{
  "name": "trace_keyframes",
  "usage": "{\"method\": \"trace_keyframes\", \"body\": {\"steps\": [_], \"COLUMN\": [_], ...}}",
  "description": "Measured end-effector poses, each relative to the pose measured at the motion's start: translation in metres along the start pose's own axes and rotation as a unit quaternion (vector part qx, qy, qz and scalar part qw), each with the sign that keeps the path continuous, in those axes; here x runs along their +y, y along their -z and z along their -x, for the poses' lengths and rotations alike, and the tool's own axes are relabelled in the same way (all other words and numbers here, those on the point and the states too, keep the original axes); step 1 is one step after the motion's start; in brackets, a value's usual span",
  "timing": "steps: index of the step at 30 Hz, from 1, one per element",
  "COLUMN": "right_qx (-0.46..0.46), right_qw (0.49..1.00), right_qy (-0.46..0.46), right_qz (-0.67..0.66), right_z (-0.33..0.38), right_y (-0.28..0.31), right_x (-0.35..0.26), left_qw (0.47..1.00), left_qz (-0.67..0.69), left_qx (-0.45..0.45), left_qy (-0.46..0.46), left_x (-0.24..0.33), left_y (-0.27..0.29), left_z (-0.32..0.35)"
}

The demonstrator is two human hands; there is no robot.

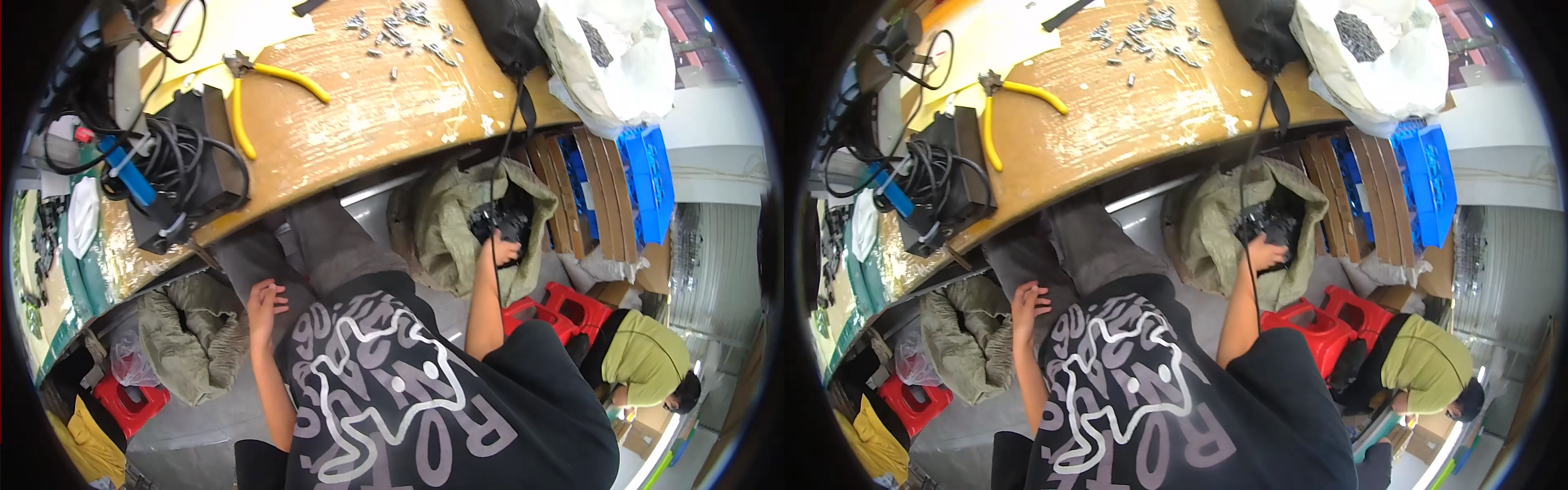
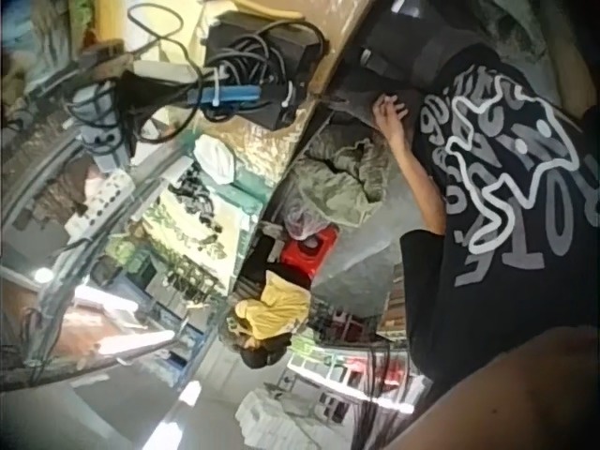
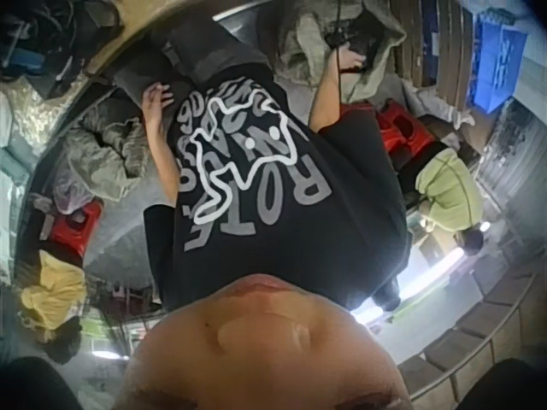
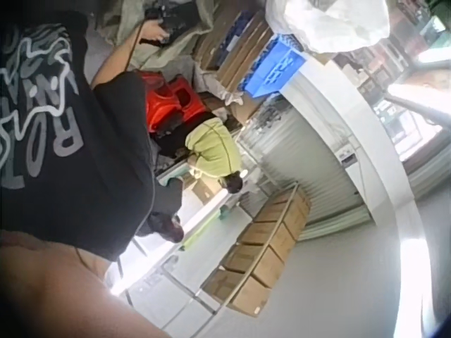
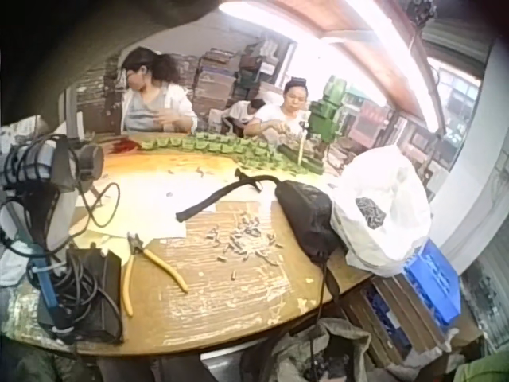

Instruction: Assembling small plastic housings and electronic components using a heat tool at a manufacturing workstation.

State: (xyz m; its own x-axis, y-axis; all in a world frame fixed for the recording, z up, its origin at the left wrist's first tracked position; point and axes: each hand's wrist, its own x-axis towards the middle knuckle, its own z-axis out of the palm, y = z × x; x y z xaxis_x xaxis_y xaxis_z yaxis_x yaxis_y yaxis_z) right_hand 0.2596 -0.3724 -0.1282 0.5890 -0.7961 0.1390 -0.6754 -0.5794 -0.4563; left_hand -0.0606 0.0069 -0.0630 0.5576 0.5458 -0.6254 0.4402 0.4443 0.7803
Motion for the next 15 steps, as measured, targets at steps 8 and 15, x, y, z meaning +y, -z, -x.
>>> {"method": "trace_keyframes", "body": {"steps": [8,15], "right_qx": [-0.296,-0.189], "right_qw": [0.820,0.655], "right_qy": [0.344,0.564], "right_qz": [-0.348,-0.467], "right_z": [0.114,0.163], "right_y": [0.076,0.165], "right_x": [-0.088,-0.252], "left_qw": [1.000,0.997], "left_qz": [0.016,0.034], "left_qx": [-0.005,0.052], "left_qy": [-0.019,-0.047], "left_x": [0.011,0.016], "left_y": [-0.020,0.000], "left_z": [-0.010,-0.001]}}
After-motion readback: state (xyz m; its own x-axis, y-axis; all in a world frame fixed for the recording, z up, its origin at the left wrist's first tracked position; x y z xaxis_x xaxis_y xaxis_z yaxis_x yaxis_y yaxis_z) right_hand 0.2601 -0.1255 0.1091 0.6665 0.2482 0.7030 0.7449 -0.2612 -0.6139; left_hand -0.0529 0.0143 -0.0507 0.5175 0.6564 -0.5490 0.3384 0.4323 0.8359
